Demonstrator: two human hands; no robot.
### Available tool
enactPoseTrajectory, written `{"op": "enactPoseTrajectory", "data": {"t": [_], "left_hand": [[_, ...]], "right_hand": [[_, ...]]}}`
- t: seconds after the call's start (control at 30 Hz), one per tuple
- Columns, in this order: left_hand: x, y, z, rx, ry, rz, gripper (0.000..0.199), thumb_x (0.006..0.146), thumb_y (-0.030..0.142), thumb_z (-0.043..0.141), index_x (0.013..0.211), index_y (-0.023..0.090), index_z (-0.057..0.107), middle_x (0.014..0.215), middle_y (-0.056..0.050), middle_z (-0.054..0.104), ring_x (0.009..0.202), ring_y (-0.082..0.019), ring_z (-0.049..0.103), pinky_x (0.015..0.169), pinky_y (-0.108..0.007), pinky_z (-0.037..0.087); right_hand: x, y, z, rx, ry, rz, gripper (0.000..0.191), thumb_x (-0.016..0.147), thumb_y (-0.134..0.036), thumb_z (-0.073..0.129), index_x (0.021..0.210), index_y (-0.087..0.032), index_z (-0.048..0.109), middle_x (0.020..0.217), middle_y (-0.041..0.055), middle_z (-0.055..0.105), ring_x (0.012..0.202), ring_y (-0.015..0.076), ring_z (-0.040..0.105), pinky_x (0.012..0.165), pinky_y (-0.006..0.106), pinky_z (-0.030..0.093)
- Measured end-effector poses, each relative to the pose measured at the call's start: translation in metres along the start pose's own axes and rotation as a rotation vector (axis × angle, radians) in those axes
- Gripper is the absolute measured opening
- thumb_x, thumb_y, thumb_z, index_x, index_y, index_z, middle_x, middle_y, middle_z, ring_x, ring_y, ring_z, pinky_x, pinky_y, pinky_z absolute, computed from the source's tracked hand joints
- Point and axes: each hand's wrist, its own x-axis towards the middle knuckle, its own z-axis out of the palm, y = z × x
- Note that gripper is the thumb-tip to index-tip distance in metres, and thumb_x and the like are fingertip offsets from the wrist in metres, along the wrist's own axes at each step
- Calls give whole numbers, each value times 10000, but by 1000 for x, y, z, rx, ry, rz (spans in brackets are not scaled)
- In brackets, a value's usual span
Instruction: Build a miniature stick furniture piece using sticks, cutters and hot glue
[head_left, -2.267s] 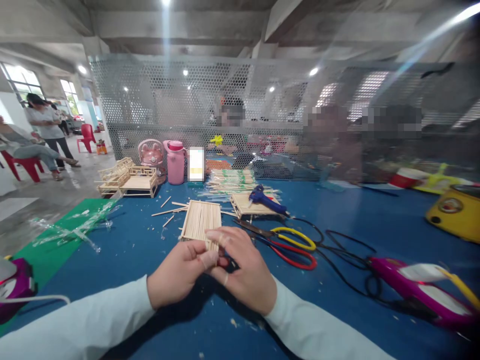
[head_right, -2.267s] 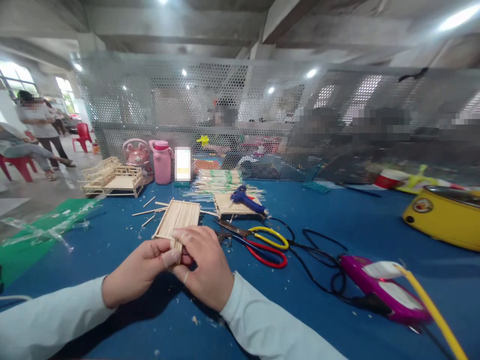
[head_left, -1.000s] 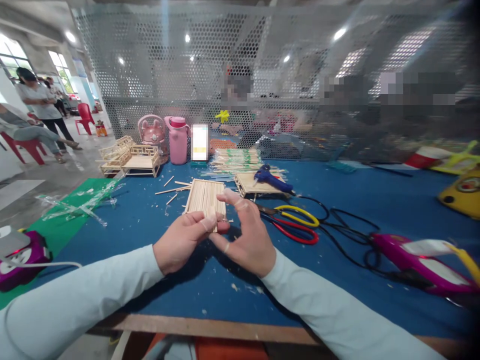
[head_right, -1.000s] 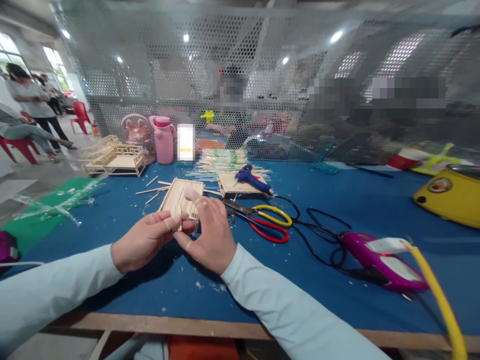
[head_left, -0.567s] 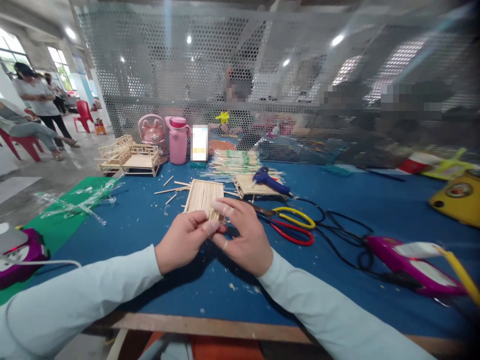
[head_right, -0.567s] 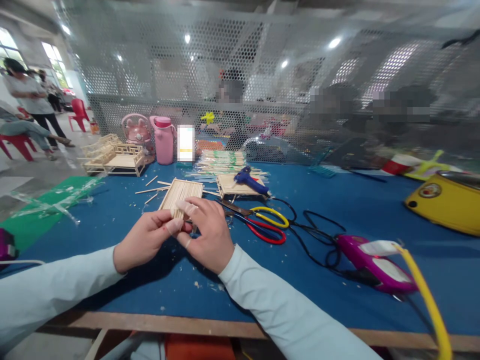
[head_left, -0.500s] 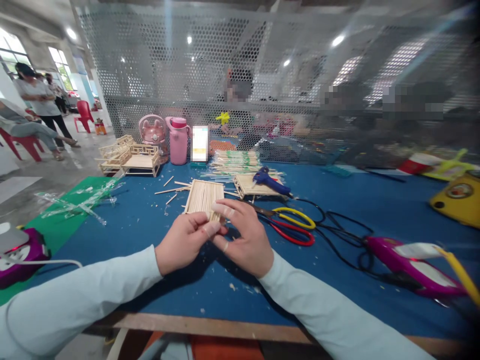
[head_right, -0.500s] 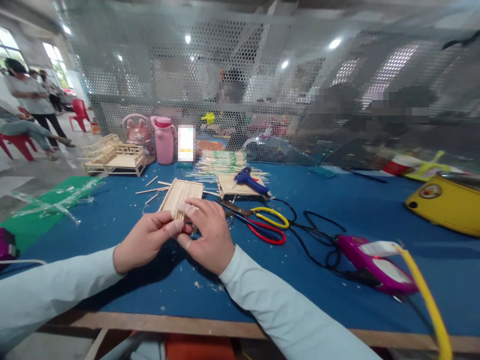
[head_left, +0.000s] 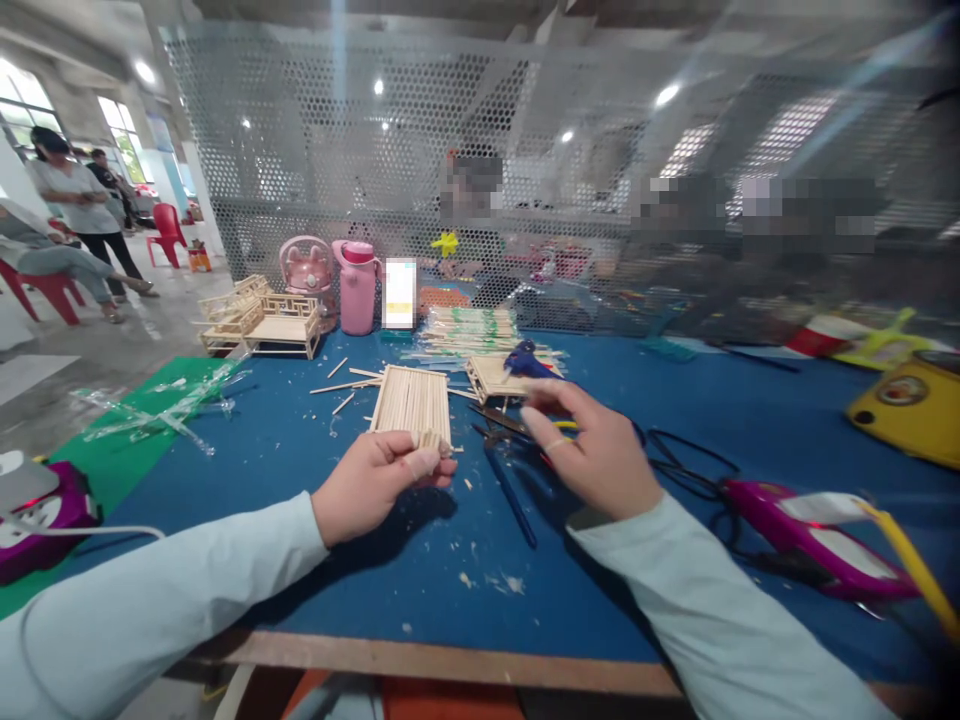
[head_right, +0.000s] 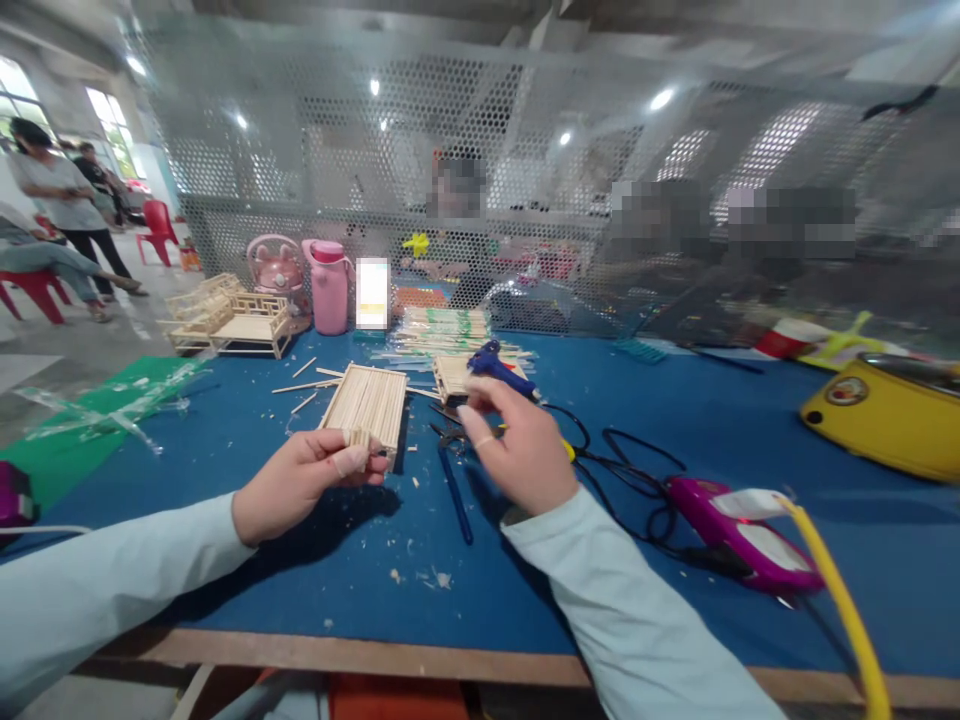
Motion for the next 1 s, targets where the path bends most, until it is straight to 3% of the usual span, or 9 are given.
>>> {"op": "enactPoseTrajectory", "data": {"t": [0.1, 0.17, 0.23, 0.37, 0.57, 0.73, 0.9, 1.0], "left_hand": [[1, -1, 0, 9, 8, -29, 487, 512, 494, 791, 798, 109, 707, 793, -82, 720, 656, -128, 649, 707, -274, 488], [2, -3, -1, 16, 4, -31, 487, 518, 496, 789, 808, 114, 704, 804, -86, 719, 641, -125, 650, 689, -269, 480], [3, -4, -1, 14, -4, -33, 493, 520, 500, 788, 817, 116, 701, 807, -88, 718, 638, -126, 650, 685, -270, 477], [3, -4, -1, 11, -3, -61, 533, 503, 517, 791, 832, 111, 692, 807, -82, 714, 647, -126, 654, 684, -265, 477], [3, -3, -1, -23, -5, -112, 568, 455, 518, 811, 821, 104, 679, 789, -74, 710, 605, -111, 647, 653, -247, 482], [3, -3, -1, -30, -4, -140, 576, 442, 512, 818, 824, 104, 679, 795, -73, 713, 575, -102, 644, 641, -241, 481], [2, -3, -1, -51, -12, -151, 532, 481, 478, 822, 831, 105, 676, 793, -72, 714, 573, -97, 644, 627, -229, 478], [2, -4, -1, -68, -14, -151, 501, 504, 454, 822, 838, 110, 677, 794, -71, 714, 575, -96, 646, 627, -227, 482]], "right_hand": [[-6, 37, -10, -317, -277, 144, 216, 782, -232, 473, 896, -184, 649, 874, 104, 696, 782, 269, 660, 691, 402, 518], [-12, 54, -13, -422, -423, 144, 256, 768, -242, 479, 923, -166, 668, 912, 140, 692, 840, 303, 658, 708, 429, 521], [-17, 63, -13, -436, -488, 124, 288, 774, -252, 475, 962, -165, 675, 956, 142, 691, 885, 299, 655, 760, 429, 518], [-15, 68, -13, -372, -542, 114, 352, 790, -278, 464, 1076, -182, 646, 1052, 118, 677, 970, 254, 637, 863, 379, 490], [-1, 73, -11, -348, -631, 152, 378, 776, -240, 449, 1101, -191, 636, 1143, 92, 661, 1078, 256, 599, 936, 368, 452], [0, 66, -15, -314, -711, 197, 503, 753, -273, 505, 1240, -150, 534, 948, 95, 710, 849, 236, 674, 735, 323, 530], [-9, 47, -29, -447, -636, 107, 609, 682, -144, 548, 1289, -148, 500, 1024, 132, 656, 932, 262, 643, 764, 323, 506], [-17, 34, -41, -623, -506, 71, 493, 705, -99, 501, 1189, -138, 587, 887, 143, 650, 796, 281, 652, 625, 328, 484]]}}
